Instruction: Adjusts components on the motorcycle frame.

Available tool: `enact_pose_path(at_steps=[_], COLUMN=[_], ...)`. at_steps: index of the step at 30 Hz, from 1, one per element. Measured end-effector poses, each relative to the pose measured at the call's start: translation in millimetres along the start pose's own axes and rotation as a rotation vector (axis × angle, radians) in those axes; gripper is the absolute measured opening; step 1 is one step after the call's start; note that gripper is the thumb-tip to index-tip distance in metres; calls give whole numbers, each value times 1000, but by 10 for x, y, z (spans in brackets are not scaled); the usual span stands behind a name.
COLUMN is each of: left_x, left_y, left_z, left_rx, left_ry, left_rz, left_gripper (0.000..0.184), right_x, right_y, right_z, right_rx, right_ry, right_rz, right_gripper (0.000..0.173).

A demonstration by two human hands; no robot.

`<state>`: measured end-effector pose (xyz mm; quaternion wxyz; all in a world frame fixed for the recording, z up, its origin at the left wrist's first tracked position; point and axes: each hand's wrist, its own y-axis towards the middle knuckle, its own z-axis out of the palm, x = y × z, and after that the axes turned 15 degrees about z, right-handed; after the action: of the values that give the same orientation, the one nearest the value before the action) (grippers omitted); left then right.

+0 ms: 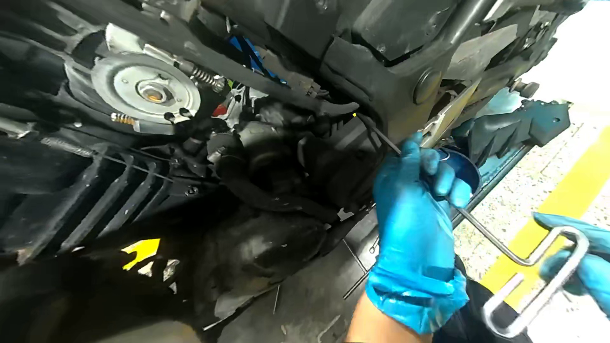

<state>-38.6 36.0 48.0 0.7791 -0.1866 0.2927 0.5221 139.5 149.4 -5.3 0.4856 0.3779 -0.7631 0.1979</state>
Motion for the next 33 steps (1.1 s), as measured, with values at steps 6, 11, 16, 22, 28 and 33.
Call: enact_pose_path(at_steps=[6,11,16,22,28,33], left_x=[-71,9,-137,-47,-2,16], left_y=[176,80,469,535,511,307], left_z=[67,-224,-128,-98,-207,-366], left_rx=[-197,-86,-34,-99,-129,-192], left_ry=[140,1025,1023,739,606,575], left_rz=[112,479,407,426,541,669], left_gripper=[25,49,44,48,40,51], right_x=[499,851,529,476,313,123], right_y=[68,117,321,416,71,-60], right_z=[351,596,533,447,527,613], right_rx=[524,306,231,421,209,202], right_ry=[557,598,530,710,226,65], right_rz=[217,398,265,341,-38,-286], right_gripper=[73,39,36,37,41,40])
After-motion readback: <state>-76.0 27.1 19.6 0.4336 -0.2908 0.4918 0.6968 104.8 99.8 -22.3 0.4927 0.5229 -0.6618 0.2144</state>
